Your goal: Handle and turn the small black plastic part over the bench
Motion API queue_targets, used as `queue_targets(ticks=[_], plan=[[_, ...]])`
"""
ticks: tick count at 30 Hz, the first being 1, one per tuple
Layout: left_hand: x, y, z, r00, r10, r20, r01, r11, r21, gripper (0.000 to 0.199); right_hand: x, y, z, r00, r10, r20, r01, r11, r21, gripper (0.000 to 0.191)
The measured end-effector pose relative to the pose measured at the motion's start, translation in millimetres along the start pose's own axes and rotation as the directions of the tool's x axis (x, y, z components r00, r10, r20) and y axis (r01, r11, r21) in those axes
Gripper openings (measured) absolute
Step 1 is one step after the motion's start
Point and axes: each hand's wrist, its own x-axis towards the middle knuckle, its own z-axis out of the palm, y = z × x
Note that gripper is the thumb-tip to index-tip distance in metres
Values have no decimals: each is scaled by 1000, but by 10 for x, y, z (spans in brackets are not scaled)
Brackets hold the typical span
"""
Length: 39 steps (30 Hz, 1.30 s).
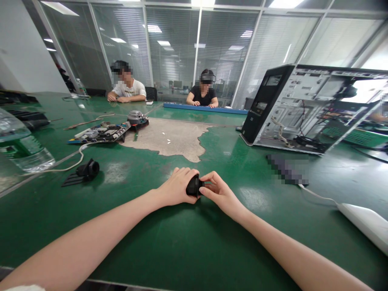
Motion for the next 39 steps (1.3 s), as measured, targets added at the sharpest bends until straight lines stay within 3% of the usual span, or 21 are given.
queue_targets(ticks=[6,10,13,18,24,33,39], plan=[[-8,-8,-8,1000,1,6,-1,1000,-1,55,13,14,-70,989,30,-145,-35,999,-31,32],[-10,-5,-4,1000,-1,6,1,1000,-8,52,40,12,-29,994,79,-69,-78,997,10,30],[-9,0,-5,1000,-3,2,3,1000,-4,50,81,5,18,996,25,-84,-30,998,-54,30],[-14,-6,-3,1000,-5,0,5,1000,13,51,94,22,30,997,57,-58,-60,997,-50,30],[-11,-19,15,1000,-3,0,3,1000,15,53,26,56,51,995,0,-104,-8,997,-76,27],[-21,-6,-12,1000,-18,11,18,1000,-11,54,67,35,5,995,75,-58,-80,994,-80,22],[-20,-5,-3,1000,-16,14,16,1000,6,53,1,34,21,1000,-31,-5,30,996,-82,23]])
